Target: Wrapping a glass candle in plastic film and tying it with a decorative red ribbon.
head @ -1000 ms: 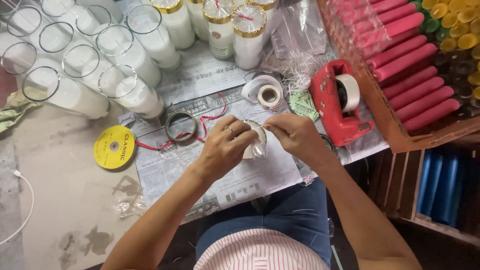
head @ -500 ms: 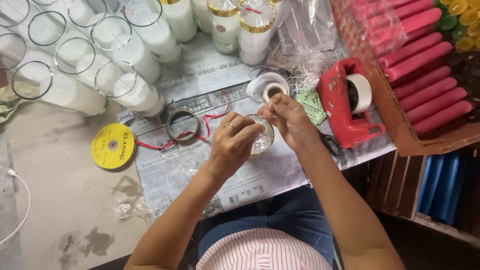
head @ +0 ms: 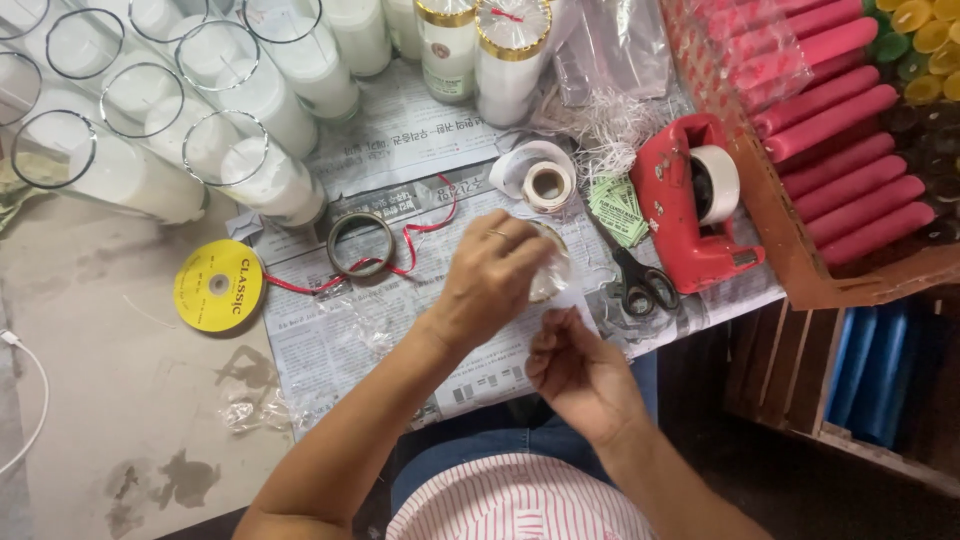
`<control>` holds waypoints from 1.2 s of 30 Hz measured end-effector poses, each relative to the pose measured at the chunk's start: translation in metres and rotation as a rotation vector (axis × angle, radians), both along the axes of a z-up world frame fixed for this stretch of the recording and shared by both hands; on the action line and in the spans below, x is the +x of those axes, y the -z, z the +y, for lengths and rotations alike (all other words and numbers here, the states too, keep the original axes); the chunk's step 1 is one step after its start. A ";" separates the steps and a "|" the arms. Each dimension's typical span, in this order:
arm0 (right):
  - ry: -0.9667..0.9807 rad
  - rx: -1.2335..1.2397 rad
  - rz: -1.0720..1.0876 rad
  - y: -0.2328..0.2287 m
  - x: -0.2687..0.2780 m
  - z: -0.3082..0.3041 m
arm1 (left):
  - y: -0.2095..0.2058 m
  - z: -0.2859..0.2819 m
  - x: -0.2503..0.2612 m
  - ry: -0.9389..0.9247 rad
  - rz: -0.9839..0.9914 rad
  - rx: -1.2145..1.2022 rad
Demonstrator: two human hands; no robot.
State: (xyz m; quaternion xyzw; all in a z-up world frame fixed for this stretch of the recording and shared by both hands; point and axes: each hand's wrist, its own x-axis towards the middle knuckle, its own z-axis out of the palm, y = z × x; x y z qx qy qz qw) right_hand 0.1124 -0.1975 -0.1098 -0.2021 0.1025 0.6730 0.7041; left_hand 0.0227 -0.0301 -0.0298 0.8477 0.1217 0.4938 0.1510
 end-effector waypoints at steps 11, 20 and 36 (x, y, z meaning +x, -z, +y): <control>-0.201 0.480 0.458 -0.047 -0.037 -0.032 | -0.160 -0.056 -0.008 0.748 0.029 -0.005; -0.298 0.832 0.069 -0.133 0.014 0.024 | -0.027 -0.154 0.093 0.303 0.517 -0.745; -0.268 0.964 -0.790 -0.187 0.085 0.052 | -0.161 -0.048 -0.037 0.877 0.202 -0.249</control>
